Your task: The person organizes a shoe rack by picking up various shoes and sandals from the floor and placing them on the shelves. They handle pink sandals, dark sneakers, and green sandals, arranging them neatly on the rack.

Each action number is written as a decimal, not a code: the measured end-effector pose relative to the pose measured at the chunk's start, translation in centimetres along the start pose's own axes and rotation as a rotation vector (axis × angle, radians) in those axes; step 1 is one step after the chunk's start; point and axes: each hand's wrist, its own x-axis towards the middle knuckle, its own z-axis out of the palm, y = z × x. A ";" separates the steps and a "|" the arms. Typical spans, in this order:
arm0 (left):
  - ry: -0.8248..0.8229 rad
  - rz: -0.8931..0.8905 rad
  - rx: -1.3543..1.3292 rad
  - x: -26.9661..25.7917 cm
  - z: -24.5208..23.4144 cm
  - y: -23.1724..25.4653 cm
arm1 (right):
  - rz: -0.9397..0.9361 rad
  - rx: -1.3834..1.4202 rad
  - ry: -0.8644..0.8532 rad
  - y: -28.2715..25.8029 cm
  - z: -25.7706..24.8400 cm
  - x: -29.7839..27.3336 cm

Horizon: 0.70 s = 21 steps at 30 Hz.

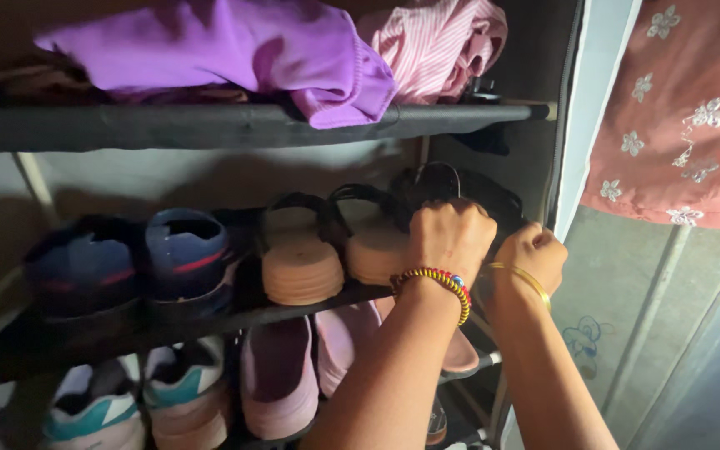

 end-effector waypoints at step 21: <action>-0.468 0.003 -0.097 -3.1 1.2 -3.1 | -0.131 0.046 0.202 2.5 0.9 -4.0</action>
